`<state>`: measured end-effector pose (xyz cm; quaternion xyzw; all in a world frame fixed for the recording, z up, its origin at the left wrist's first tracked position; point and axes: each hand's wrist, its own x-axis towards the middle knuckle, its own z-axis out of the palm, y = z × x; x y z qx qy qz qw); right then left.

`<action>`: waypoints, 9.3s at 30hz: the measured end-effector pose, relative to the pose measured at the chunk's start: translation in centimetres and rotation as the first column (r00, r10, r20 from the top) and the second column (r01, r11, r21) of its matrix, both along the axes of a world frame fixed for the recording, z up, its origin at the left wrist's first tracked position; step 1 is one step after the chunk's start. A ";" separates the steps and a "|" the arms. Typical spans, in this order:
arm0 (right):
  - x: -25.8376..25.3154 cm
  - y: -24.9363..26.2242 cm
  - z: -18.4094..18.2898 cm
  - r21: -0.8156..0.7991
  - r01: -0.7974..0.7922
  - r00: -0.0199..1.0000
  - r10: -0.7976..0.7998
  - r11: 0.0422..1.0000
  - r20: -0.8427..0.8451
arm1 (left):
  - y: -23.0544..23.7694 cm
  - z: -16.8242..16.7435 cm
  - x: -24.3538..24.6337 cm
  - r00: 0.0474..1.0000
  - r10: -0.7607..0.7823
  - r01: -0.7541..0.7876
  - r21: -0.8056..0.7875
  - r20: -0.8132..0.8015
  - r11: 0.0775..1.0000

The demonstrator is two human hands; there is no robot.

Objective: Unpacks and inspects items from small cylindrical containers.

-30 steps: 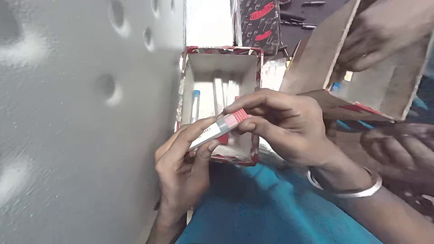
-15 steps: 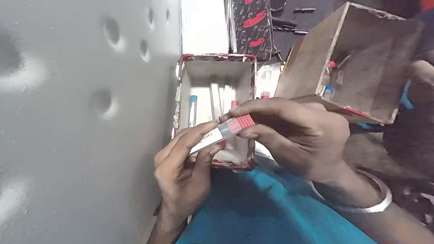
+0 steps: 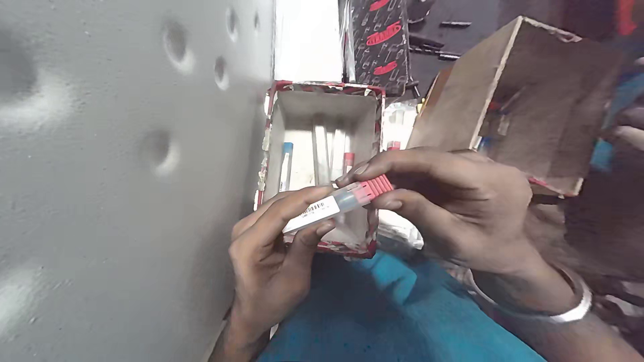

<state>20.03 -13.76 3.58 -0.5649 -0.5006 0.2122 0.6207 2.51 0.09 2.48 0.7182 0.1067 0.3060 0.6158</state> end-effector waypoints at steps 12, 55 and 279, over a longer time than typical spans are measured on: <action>-0.5 -0.5 0.6 -0.029 0.083 0.994 -0.081 0.996 0.074 | -0.2 -0.3 0.1 0.989 0.147 -0.127 0.340 -0.034 0.932; -1.0 -1.7 -1.6 0.105 0.096 0.704 0.007 0.990 -0.711 | 0.2 -1.2 0.8 0.995 0.022 -0.010 -0.134 0.093 0.991; 0.4 -3.6 -0.7 -0.085 -0.022 0.608 -0.054 0.996 -0.792 | 0.7 3.6 1.2 0.982 0.075 0.052 0.625 -0.175 0.779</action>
